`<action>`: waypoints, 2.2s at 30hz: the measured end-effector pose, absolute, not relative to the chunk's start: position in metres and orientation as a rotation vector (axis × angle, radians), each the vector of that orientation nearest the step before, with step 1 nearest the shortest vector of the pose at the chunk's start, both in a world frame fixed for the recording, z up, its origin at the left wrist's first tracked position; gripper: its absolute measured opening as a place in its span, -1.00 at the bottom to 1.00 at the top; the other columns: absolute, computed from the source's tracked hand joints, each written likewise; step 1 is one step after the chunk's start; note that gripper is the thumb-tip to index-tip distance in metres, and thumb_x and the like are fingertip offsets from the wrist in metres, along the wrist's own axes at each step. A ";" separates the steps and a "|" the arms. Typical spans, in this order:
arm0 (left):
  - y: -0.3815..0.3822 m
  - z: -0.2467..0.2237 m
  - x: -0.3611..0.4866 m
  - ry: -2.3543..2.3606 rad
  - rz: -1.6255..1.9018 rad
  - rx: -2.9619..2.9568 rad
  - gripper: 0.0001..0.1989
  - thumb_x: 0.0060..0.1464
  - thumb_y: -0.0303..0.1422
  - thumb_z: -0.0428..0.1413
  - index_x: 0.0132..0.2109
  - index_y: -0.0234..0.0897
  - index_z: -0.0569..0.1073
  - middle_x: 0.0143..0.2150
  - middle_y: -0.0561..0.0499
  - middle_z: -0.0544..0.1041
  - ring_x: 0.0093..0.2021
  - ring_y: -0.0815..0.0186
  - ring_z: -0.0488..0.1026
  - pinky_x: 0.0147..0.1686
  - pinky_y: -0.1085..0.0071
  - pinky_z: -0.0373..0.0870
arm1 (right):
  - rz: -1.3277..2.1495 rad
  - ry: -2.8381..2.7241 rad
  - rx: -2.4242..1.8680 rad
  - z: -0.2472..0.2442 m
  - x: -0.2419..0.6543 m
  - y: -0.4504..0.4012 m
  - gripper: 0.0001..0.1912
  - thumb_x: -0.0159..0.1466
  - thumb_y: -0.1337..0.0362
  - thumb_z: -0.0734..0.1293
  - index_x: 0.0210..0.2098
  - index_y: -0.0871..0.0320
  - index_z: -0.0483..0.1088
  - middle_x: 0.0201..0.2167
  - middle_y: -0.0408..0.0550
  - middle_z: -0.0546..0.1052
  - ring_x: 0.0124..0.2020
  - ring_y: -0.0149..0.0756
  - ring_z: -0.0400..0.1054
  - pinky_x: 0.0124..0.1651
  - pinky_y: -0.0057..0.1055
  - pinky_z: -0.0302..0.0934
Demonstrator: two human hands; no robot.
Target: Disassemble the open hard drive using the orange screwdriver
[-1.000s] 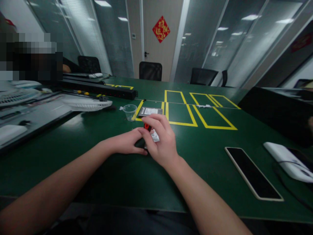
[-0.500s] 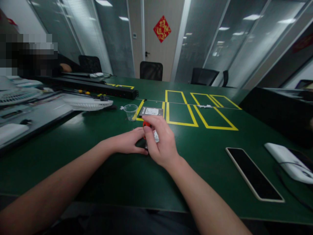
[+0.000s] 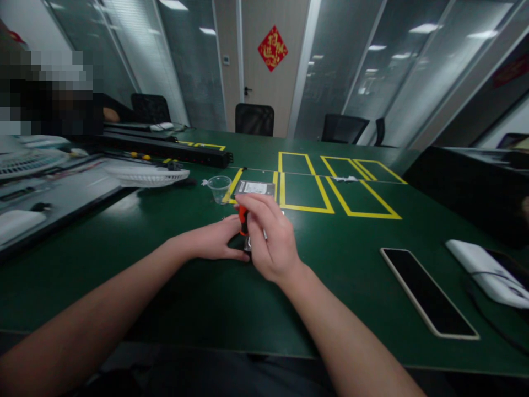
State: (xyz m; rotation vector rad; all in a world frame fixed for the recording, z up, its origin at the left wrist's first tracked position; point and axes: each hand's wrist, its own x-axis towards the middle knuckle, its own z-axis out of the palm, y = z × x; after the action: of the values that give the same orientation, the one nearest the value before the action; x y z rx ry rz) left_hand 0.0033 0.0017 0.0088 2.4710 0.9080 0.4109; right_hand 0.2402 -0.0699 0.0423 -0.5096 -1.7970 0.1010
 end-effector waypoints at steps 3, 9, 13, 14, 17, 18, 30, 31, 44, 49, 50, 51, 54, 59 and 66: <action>0.001 0.009 0.003 0.928 0.404 2.469 -0.18 0.27 0.07 0.66 0.50 -0.15 0.66 0.58 -0.29 0.67 0.68 -0.41 0.55 0.71 -0.25 0.52 | 0.098 -1.785 -0.491 0.041 0.239 -0.069 -0.55 0.79 0.35 0.31 0.52 -0.07 0.65 0.37 0.16 0.81 0.38 0.07 0.81 0.43 0.17 0.77; 0.001 0.008 0.002 0.874 0.419 2.479 -0.15 0.32 0.04 0.64 0.57 -0.14 0.62 0.59 -0.31 0.67 0.68 -0.38 0.55 0.72 -0.31 0.49 | 0.068 -1.753 -0.478 0.041 0.236 -0.068 -0.62 0.75 0.37 0.41 0.45 -0.02 0.66 0.30 0.17 0.79 0.36 0.04 0.79 0.42 0.12 0.77; 0.001 0.008 0.001 0.881 0.420 2.484 -0.12 0.33 0.03 0.64 0.62 -0.13 0.60 0.61 -0.31 0.66 0.68 -0.40 0.55 0.72 -0.30 0.49 | -0.041 -1.742 -0.506 0.043 0.237 -0.067 -0.68 0.70 0.32 0.53 0.38 -0.05 0.70 0.22 0.12 0.80 0.24 0.03 0.78 0.28 0.06 0.79; 0.001 0.008 0.001 0.878 0.416 2.484 -0.11 0.33 0.03 0.63 0.64 -0.11 0.59 0.62 -0.30 0.65 0.68 -0.39 0.55 0.72 -0.30 0.49 | -0.055 -1.746 -0.517 0.043 0.237 -0.067 -0.68 0.68 0.30 0.55 0.38 -0.07 0.71 0.22 0.11 0.80 0.22 0.03 0.77 0.26 0.06 0.79; 0.001 0.008 0.001 0.854 0.412 2.482 -0.12 0.36 0.02 0.62 0.65 -0.08 0.58 0.62 -0.28 0.66 0.68 -0.38 0.55 0.72 -0.32 0.49 | -0.043 -1.757 -0.522 0.044 0.238 -0.068 -0.64 0.68 0.29 0.54 0.41 -0.10 0.73 0.23 0.10 0.79 0.21 0.04 0.76 0.25 0.06 0.78; 0.001 0.008 0.002 0.852 0.415 2.479 -0.13 0.36 0.02 0.62 0.65 -0.09 0.58 0.63 -0.29 0.65 0.70 -0.39 0.54 0.72 -0.32 0.48 | -0.026 -1.761 -0.511 0.044 0.239 -0.068 -0.62 0.70 0.31 0.50 0.43 -0.10 0.72 0.24 0.10 0.79 0.23 0.03 0.76 0.27 0.06 0.77; 0.002 0.007 0.002 0.926 0.388 2.469 -0.08 0.28 0.07 0.68 0.60 -0.14 0.61 0.67 -0.33 0.62 0.75 -0.43 0.48 0.75 -0.31 0.46 | 0.007 -1.766 -0.529 0.045 0.240 -0.070 -0.58 0.76 0.34 0.36 0.47 -0.08 0.68 0.28 0.12 0.78 0.30 0.05 0.75 0.33 0.10 0.77; 0.002 0.007 0.002 0.926 0.385 2.470 -0.06 0.28 0.07 0.68 0.62 -0.14 0.60 0.68 -0.34 0.60 0.77 -0.42 0.47 0.76 -0.31 0.44 | 0.000 -1.758 -0.524 0.045 0.239 -0.070 -0.61 0.75 0.34 0.39 0.45 -0.07 0.67 0.27 0.13 0.78 0.30 0.06 0.74 0.33 0.10 0.77; 0.003 0.006 -0.001 0.890 0.372 2.467 -0.02 0.34 0.09 0.63 0.72 -0.11 0.54 0.75 -0.35 0.56 0.79 -0.43 0.45 0.78 -0.35 0.41 | -0.033 -1.729 -0.526 0.040 0.236 -0.066 -0.69 0.67 0.28 0.56 0.35 -0.07 0.63 0.20 0.11 0.79 0.25 0.06 0.76 0.25 0.11 0.82; 0.002 0.008 0.001 0.887 0.395 2.456 -0.09 0.30 0.05 0.66 0.62 -0.13 0.62 0.68 -0.33 0.61 0.76 -0.43 0.47 0.77 -0.32 0.44 | 0.007 -1.739 -0.520 0.044 0.238 -0.071 -0.69 0.77 0.30 0.36 0.37 -0.03 0.66 0.25 0.14 0.78 0.26 0.03 0.76 0.26 0.09 0.78; 0.002 0.009 0.002 0.885 0.390 2.456 -0.12 0.29 0.04 0.66 0.59 -0.13 0.64 0.64 -0.32 0.65 0.73 -0.43 0.50 0.75 -0.32 0.46 | 0.008 -1.735 -0.510 0.044 0.238 -0.071 -0.68 0.77 0.31 0.34 0.36 -0.03 0.67 0.24 0.12 0.79 0.26 0.03 0.76 0.27 0.09 0.77; 0.002 0.010 0.003 0.881 0.385 2.459 -0.14 0.29 0.04 0.67 0.57 -0.12 0.64 0.61 -0.31 0.66 0.71 -0.43 0.52 0.74 -0.33 0.47 | 0.018 -1.731 -0.507 0.044 0.238 -0.071 -0.67 0.77 0.32 0.33 0.36 -0.04 0.67 0.24 0.12 0.78 0.26 0.02 0.75 0.28 0.09 0.77; 0.002 0.011 0.004 0.870 0.386 2.463 -0.09 0.29 0.05 0.66 0.62 -0.11 0.61 0.65 -0.30 0.63 0.73 -0.44 0.48 0.77 -0.36 0.43 | 0.017 -1.735 -0.505 0.044 0.238 -0.071 -0.67 0.75 0.32 0.35 0.38 -0.03 0.65 0.23 0.13 0.78 0.27 0.04 0.74 0.28 0.10 0.76; 0.001 0.012 0.002 0.874 0.390 2.462 -0.06 0.31 0.04 0.66 0.66 -0.09 0.57 0.66 -0.30 0.63 0.74 -0.44 0.48 0.78 -0.36 0.41 | -0.032 -1.711 -0.497 0.045 0.237 -0.070 -0.71 0.71 0.35 0.42 0.32 -0.03 0.65 0.21 0.13 0.77 0.23 0.04 0.74 0.25 0.08 0.75; 0.003 0.006 0.000 0.860 0.412 2.489 -0.01 0.34 0.07 0.64 0.73 -0.08 0.53 0.72 -0.31 0.59 0.78 -0.42 0.45 0.78 -0.33 0.43 | -0.043 -1.696 -0.476 0.043 0.236 -0.067 -0.69 0.66 0.36 0.56 0.32 -0.04 0.62 0.19 0.09 0.76 0.22 0.01 0.75 0.25 0.04 0.77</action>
State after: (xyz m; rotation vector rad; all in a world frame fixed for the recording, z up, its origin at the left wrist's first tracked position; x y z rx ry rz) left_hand -0.0003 0.0029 0.0058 2.4891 0.8603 0.4121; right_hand 0.2361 -0.0668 0.0430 -0.4761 -1.6959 -0.0434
